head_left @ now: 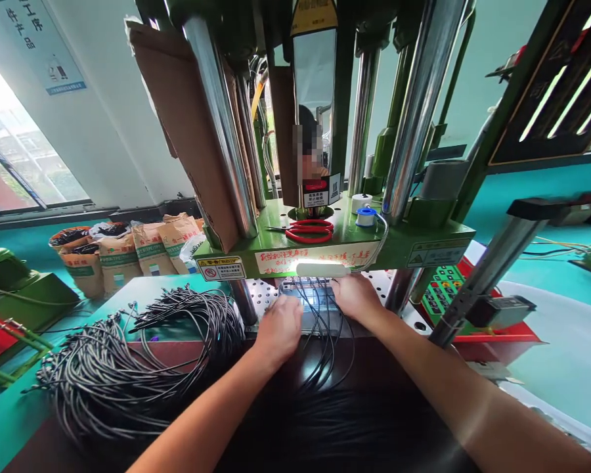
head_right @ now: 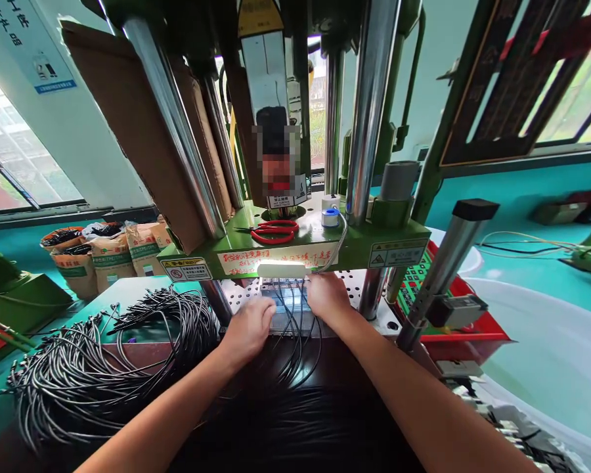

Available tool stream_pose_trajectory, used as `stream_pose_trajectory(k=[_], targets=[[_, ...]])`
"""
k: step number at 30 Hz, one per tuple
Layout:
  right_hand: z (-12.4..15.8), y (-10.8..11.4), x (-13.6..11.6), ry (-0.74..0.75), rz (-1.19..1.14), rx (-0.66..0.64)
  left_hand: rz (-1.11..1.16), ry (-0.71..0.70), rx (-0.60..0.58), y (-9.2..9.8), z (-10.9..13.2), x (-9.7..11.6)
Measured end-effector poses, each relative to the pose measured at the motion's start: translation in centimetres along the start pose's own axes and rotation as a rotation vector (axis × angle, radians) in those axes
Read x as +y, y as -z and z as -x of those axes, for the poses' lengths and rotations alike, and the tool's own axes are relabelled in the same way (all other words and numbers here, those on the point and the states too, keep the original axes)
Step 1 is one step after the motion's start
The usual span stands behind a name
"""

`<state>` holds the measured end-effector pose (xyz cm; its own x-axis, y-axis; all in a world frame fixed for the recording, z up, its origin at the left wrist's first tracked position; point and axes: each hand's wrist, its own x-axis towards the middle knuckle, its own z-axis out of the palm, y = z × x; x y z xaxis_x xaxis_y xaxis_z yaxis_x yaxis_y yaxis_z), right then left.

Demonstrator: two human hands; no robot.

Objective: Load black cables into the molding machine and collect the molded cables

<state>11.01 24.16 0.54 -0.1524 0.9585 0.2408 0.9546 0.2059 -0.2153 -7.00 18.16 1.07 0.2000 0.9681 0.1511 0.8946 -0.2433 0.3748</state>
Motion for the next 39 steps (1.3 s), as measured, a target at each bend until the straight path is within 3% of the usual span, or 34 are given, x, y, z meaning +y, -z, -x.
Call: stream_pose_trajectory(k=[7, 16, 23, 27, 34, 39], targets=[[0.9, 0.0, -4.8, 0.122, 0.073, 0.024, -0.099, -0.048, 0.075, -1.1, -4.9, -0.5], [-0.3, -1.0, -6.2, 0.112, 0.131, -0.005, -0.138, -0.047, 0.09, -1.5, -5.1, -2.9], [-0.4, -1.1, -7.0, 0.094, 0.166, -0.049, -0.089, -0.214, 0.024, -1.5, -5.5, -3.0], [-0.6, -0.9, -6.3, 0.092, 0.157, -0.069, -0.087, -0.269, -0.017, -1.7, -5.8, -3.1], [1.0, 0.6, -2.2, 0.025, 0.132, -0.002, -0.136, -0.285, -0.016, -2.1, -6.1, -2.1], [1.4, 0.4, -2.1, 0.036, 0.137, -0.03, -0.162, -0.309, -0.031, -2.3, -6.5, -1.4]])
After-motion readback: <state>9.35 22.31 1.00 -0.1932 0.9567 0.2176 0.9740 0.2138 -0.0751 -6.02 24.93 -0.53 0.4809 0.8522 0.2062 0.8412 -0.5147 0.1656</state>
